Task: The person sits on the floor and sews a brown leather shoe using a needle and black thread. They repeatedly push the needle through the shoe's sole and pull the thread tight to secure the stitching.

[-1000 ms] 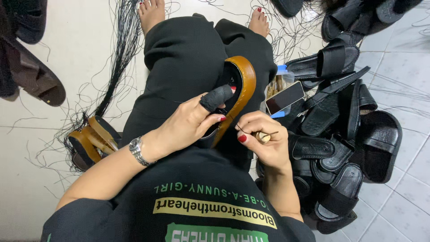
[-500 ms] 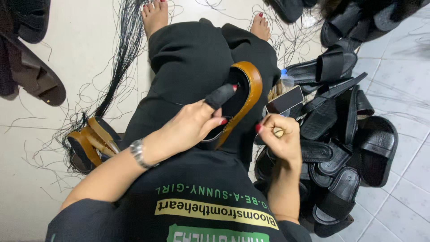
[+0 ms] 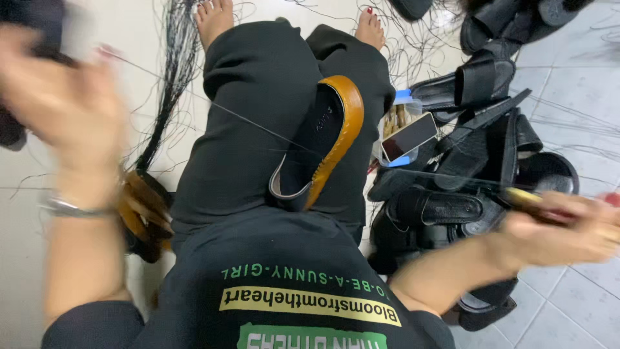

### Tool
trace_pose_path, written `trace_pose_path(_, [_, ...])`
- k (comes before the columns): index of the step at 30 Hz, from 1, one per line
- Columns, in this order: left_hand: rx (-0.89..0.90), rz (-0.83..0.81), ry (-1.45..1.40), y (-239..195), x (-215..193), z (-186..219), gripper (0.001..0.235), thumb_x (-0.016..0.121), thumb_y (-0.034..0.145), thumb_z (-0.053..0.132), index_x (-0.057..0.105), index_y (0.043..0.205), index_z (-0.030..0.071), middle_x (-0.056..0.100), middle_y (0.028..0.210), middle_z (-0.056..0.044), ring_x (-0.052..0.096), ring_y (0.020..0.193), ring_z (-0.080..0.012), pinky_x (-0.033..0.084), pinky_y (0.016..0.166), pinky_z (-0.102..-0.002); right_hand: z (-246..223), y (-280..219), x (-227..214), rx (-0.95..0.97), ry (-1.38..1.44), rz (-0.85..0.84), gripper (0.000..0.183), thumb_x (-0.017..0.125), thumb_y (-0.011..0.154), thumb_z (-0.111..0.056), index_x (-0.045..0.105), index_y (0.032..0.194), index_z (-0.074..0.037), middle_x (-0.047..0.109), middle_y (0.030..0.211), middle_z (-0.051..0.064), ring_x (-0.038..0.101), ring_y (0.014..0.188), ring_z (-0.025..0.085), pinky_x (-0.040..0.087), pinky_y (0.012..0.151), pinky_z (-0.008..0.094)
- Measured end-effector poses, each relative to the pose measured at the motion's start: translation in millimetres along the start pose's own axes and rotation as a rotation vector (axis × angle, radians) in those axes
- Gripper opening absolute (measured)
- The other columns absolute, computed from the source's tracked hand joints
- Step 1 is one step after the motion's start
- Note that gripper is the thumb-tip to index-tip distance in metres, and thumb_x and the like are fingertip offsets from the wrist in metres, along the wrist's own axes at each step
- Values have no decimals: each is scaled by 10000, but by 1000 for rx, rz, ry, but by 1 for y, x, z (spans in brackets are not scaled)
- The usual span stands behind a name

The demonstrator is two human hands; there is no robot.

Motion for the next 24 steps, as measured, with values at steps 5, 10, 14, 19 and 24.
trace_pose_path(5, [-127,-265,-1454,-1,49,-25,421,856,1143,-60,654,1505,-134,651,1228,-371,601,1091,-532,474,944,-545,128,-2,-189,324,-450,454,338,816,758,81,511,713,-57,472,688,69,459,511,176,384,355,318])
trace_pose_path(10, [382,-464,-2163,59,-137,6,256,602,871,18,595,1123,-26,560,1282,-183,652,919,-350,550,733,-436,-88,-50,107,203,-148,-568,367,629,874,137,627,1216,6,664,1194,196,640,1121,325,504,1024,416])
trace_pose_path(14, [966,-929,-1815,66,-159,27,528,478,1006,543,671,914,60,726,746,-137,746,768,-416,569,678,-471,-140,-143,172,535,141,-1038,262,864,759,-66,736,985,-98,747,800,29,641,607,166,536,632,314])
trace_pose_path(19, [604,-1681,-2825,48,-194,56,379,530,1023,335,539,709,123,417,516,39,411,429,-75,339,383,-208,-114,-174,172,616,209,-1057,85,826,815,-72,746,836,-93,601,559,-4,475,490,119,424,510,262])
trace_pose_path(24, [-446,-1626,-3296,36,-204,100,228,551,1051,171,624,916,3,279,477,117,212,353,49,199,295,-113,-104,-189,173,820,290,-956,91,767,867,-67,750,777,-68,475,502,-45,369,509,52,353,492,206])
Point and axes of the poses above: each hand's wrist, its own y-axis towards the middle knuckle, its own x-axis out of the palm, z = x × y, the point moved 8 cm from there along y, towards the middle knuckle
